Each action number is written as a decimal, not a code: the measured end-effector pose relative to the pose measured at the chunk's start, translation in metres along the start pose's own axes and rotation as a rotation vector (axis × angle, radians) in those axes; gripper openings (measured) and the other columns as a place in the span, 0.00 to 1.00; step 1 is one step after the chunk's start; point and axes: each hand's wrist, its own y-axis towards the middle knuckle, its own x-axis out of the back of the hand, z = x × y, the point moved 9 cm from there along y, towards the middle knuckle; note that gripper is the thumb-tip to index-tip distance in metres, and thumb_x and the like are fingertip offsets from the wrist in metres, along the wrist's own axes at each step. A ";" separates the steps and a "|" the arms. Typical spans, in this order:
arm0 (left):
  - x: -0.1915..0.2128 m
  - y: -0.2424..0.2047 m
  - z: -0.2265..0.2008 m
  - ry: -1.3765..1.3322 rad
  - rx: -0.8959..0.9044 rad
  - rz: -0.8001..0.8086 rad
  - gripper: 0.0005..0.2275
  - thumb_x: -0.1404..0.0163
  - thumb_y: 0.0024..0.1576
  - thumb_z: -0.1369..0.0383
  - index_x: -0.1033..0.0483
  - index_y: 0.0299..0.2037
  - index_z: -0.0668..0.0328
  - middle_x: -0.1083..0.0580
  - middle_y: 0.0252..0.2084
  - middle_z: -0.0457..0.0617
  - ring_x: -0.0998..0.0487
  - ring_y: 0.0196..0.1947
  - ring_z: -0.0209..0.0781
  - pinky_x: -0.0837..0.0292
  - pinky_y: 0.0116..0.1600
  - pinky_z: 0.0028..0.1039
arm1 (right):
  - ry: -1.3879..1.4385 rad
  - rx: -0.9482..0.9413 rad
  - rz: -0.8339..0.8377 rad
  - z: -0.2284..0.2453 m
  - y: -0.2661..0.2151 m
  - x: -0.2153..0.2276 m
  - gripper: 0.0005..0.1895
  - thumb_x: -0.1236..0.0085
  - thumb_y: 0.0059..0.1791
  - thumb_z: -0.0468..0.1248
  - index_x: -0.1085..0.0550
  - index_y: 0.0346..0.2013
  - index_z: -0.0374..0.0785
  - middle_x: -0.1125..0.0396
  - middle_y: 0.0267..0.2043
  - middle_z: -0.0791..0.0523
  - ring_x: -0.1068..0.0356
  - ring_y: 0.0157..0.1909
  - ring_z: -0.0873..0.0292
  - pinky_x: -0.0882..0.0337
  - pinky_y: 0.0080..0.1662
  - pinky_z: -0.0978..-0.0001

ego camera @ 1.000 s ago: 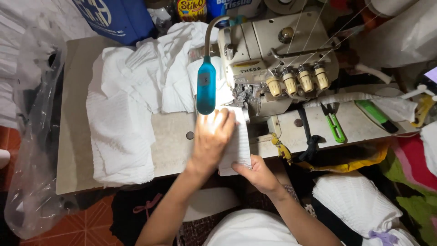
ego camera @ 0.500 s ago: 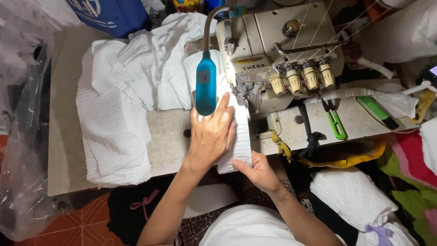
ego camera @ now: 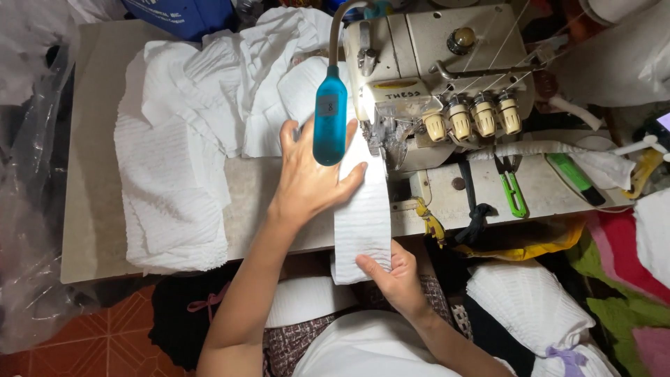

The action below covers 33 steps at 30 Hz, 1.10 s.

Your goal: Sewing and inspecting white fabric pieces using an overlock sewing machine at a workstation.

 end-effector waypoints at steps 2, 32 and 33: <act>0.001 0.006 0.005 -0.024 0.007 -0.034 0.24 0.49 0.52 0.55 0.29 0.56 0.58 0.29 0.50 0.59 0.33 0.55 0.56 0.48 0.58 0.53 | -0.029 0.001 -0.016 0.003 -0.005 -0.002 0.15 0.40 0.44 0.32 0.25 0.44 0.31 0.24 0.41 0.51 0.25 0.42 0.61 0.24 0.44 0.74; 0.070 -0.082 0.027 -0.354 0.234 -0.363 0.05 0.52 0.61 0.76 0.29 0.33 0.67 0.27 0.29 0.48 0.28 0.28 0.38 0.33 0.37 0.27 | -0.166 0.225 -0.190 0.005 -0.032 0.005 0.22 0.39 0.43 0.30 0.28 0.52 0.33 0.27 0.50 0.50 0.24 0.35 0.67 0.23 0.38 0.86; 0.036 -0.110 0.034 -0.782 0.434 -0.010 0.04 0.51 0.58 0.74 0.24 0.34 0.67 0.24 0.30 0.51 0.24 0.31 0.39 0.25 0.39 0.26 | -0.185 0.252 -0.186 0.007 -0.031 0.005 0.21 0.39 0.44 0.31 0.28 0.52 0.33 0.27 0.39 0.55 0.31 0.27 0.72 0.25 0.33 0.88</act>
